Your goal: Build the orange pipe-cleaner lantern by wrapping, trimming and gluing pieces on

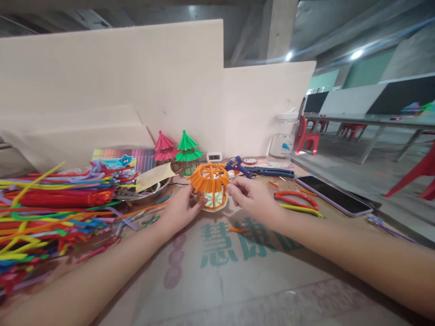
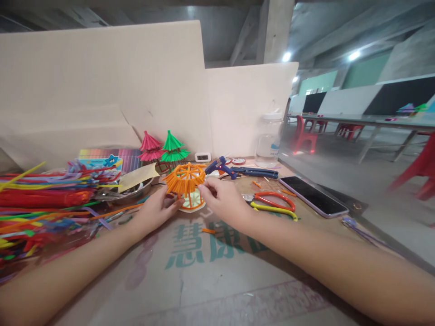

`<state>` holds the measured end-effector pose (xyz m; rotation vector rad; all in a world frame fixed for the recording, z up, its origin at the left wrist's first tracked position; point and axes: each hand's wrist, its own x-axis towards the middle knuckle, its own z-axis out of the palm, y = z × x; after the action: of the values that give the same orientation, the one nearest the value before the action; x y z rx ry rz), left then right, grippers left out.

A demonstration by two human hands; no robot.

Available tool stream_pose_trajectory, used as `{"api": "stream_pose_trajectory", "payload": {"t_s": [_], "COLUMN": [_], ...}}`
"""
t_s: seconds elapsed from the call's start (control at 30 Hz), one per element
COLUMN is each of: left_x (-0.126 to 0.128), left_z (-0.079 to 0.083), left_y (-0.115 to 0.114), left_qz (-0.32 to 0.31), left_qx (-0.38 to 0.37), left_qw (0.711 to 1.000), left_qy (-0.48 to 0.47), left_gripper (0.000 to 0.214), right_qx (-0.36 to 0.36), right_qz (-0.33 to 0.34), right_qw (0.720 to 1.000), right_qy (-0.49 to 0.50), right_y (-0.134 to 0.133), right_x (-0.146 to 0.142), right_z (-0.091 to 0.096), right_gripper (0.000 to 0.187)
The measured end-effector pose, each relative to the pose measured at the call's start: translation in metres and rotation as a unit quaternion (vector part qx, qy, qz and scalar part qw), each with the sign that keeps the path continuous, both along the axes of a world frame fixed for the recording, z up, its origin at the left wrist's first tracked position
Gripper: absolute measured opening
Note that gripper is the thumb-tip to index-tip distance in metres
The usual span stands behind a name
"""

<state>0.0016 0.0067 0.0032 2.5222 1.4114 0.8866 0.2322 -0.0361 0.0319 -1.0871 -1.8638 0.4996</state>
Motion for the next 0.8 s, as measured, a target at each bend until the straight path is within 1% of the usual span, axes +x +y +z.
{"api": "stream_pose_trajectory", "payload": {"t_s": [0.07, 0.17, 0.27, 0.5, 0.63, 0.8], "left_x": [0.000, 0.000, 0.000, 0.000, 0.000, -0.001], "left_z": [0.000, 0.000, 0.000, 0.000, 0.000, -0.001], "left_y": [0.000, -0.001, 0.000, 0.000, -0.001, 0.000], "left_qz": [0.001, -0.001, -0.002, 0.001, 0.003, 0.000], "left_qx": [0.005, 0.002, 0.005, 0.010, 0.014, 0.016], "left_qw": [1.000, 1.000, 1.000, 1.000, 1.000, 1.000], "left_qy": [0.003, 0.010, 0.010, 0.015, 0.014, 0.001], "left_gripper": [0.037, 0.034, 0.034, 0.032, 0.032, 0.034], "right_qx": [0.052, 0.076, 0.070, 0.056, 0.063, 0.051], "right_qz": [-0.021, -0.039, -0.050, -0.073, -0.070, -0.080], "right_qw": [0.997, 0.994, 0.993, 0.987, 0.982, 0.974], "right_qy": [-0.053, -0.075, -0.083, -0.136, -0.165, -0.205], "right_y": [-0.001, -0.001, 0.001, 0.004, 0.004, 0.000], "right_x": [0.003, 0.004, 0.002, -0.001, -0.003, 0.001], "right_z": [-0.001, 0.002, 0.004, 0.008, 0.012, 0.017], "right_gripper": [0.029, 0.029, 0.029, 0.029, 0.031, 0.035]}}
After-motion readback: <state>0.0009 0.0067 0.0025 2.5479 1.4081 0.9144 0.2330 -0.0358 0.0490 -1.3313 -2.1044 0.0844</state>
